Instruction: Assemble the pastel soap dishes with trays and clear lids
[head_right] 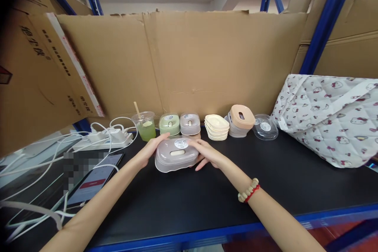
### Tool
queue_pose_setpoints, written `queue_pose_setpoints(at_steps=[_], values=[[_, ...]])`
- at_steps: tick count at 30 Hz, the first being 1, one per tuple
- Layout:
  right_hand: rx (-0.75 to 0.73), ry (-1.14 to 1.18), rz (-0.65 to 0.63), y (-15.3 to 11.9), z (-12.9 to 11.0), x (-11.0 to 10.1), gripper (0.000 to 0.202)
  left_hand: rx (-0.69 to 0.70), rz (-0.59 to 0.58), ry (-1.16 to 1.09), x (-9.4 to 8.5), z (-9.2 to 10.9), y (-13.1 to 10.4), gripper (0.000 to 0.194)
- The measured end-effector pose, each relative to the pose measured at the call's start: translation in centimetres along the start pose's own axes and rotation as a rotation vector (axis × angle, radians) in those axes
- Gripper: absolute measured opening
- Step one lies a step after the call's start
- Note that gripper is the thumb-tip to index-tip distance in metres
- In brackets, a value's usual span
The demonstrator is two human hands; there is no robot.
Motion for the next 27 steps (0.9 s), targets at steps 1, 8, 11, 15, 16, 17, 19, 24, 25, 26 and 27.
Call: queue_pose_setpoints(at_steps=[1,8,11,15,16,17,19,24,25,26,27], values=[[0.029,-0.024,-0.007,0.0,0.3,0.2,0.055,-0.005,0.030,0.039,-0.3,-0.1,0.1,0.041],[-0.047,-0.056,0.123,0.2,-0.1,-0.3,0.065,0.275,0.265,0.268,-1.1,2.0,-0.5,0.019],[-0.078,-0.028,0.120,0.3,-0.2,0.0,0.063,0.608,0.167,0.465,1.1,3.9,-1.9,0.022],[-0.166,-0.177,0.130,0.7,-0.4,0.3,0.061,0.796,-0.021,0.767,3.9,3.2,-2.5,0.037],[-0.204,-0.239,0.159,0.7,-0.7,0.0,0.056,0.799,-0.052,0.822,4.2,2.7,-2.3,0.038],[-0.256,-0.308,0.213,0.6,-1.1,-0.6,0.048,0.802,-0.079,0.871,4.4,2.3,-2.1,0.038],[-0.389,-0.437,0.433,-0.3,-2.5,-2.7,0.031,0.821,-0.118,0.932,4.6,1.8,-1.6,0.040],[-0.612,-0.558,1.072,-3.8,-4.6,-9.9,0.032,0.816,-0.084,0.977,4.3,1.7,-1.2,0.043],[-0.592,-0.584,1.147,-3.9,-4.3,-11.3,0.036,0.800,-0.064,0.986,4.3,1.7,-1.3,0.042],[-0.551,-0.608,1.206,-3.9,-3.8,-12.6,0.041,0.785,-0.047,0.992,4.3,1.7,-1.3,0.042],[-0.505,-0.624,1.248,-3.7,-3.2,-13.9,0.045,0.772,-0.032,0.991,4.2,1.7,-1.4,0.041]])
Point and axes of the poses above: each hand's wrist, its own y-axis towards the middle knuckle, its own x-axis out of the palm, z = x × y, the point moved 7 cm from there along y, towards the middle knuckle, and after that the axes turned 2 degrees about x, right-handed, at the moved point
